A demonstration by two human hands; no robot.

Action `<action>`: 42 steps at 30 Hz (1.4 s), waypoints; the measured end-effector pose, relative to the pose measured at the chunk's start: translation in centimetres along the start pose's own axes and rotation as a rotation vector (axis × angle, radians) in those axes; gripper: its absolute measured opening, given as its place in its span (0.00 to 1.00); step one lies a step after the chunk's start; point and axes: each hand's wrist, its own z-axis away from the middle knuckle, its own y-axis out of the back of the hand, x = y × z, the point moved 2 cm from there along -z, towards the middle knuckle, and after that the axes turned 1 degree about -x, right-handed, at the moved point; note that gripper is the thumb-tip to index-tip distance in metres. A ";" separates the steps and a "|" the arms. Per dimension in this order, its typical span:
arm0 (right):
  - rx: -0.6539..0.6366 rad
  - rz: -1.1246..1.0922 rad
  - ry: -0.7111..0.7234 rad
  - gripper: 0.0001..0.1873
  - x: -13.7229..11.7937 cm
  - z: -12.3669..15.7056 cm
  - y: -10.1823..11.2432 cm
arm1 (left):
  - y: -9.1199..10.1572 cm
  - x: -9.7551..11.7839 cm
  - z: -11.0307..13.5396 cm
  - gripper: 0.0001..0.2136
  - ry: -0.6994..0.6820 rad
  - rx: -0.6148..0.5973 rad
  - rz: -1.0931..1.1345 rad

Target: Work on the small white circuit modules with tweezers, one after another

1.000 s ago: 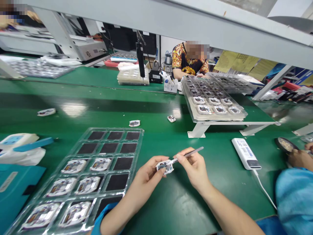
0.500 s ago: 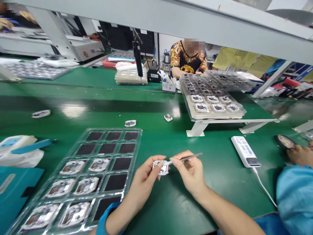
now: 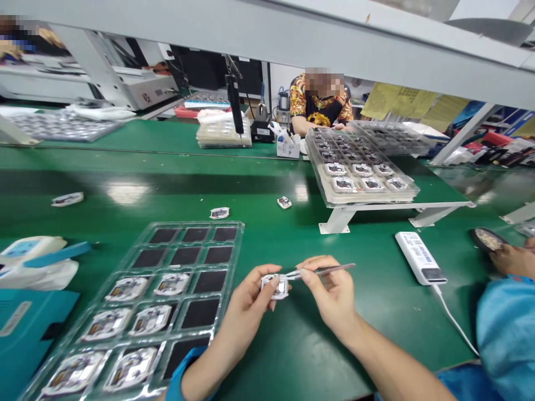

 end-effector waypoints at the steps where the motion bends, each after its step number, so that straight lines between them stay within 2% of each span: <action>1: 0.009 -0.031 -0.035 0.03 0.1 -0.1 0.0 | 0.0 -0.1 0.0 0.20 0.010 -0.006 0.007; 6: -0.020 -0.066 -0.163 0.02 0.8 -0.2 -0.1 | 0.1 -0.2 0.3 0.18 0.030 -0.055 0.098; 13: -0.115 -0.003 -0.218 0.04 1.0 -0.3 -0.3 | -0.1 0.1 0.4 0.17 0.038 -0.074 0.118; 18: -0.076 -0.020 -0.286 0.07 1.1 -0.6 -0.3 | 0.0 0.2 0.4 0.17 0.022 -0.058 0.073; 23: -0.010 -0.028 -0.272 0.07 1.2 -0.5 -0.2 | 0.0 0.2 0.4 0.14 0.006 -0.067 0.058; 29: -0.009 0.009 -0.240 0.07 1.1 -0.3 -0.2 | -0.2 0.2 0.5 0.12 -0.040 -0.081 0.007; 42: -0.004 -0.015 -0.279 0.07 1.4 -0.4 -0.3 | -0.4 0.6 0.6 0.11 -0.079 -0.093 -0.051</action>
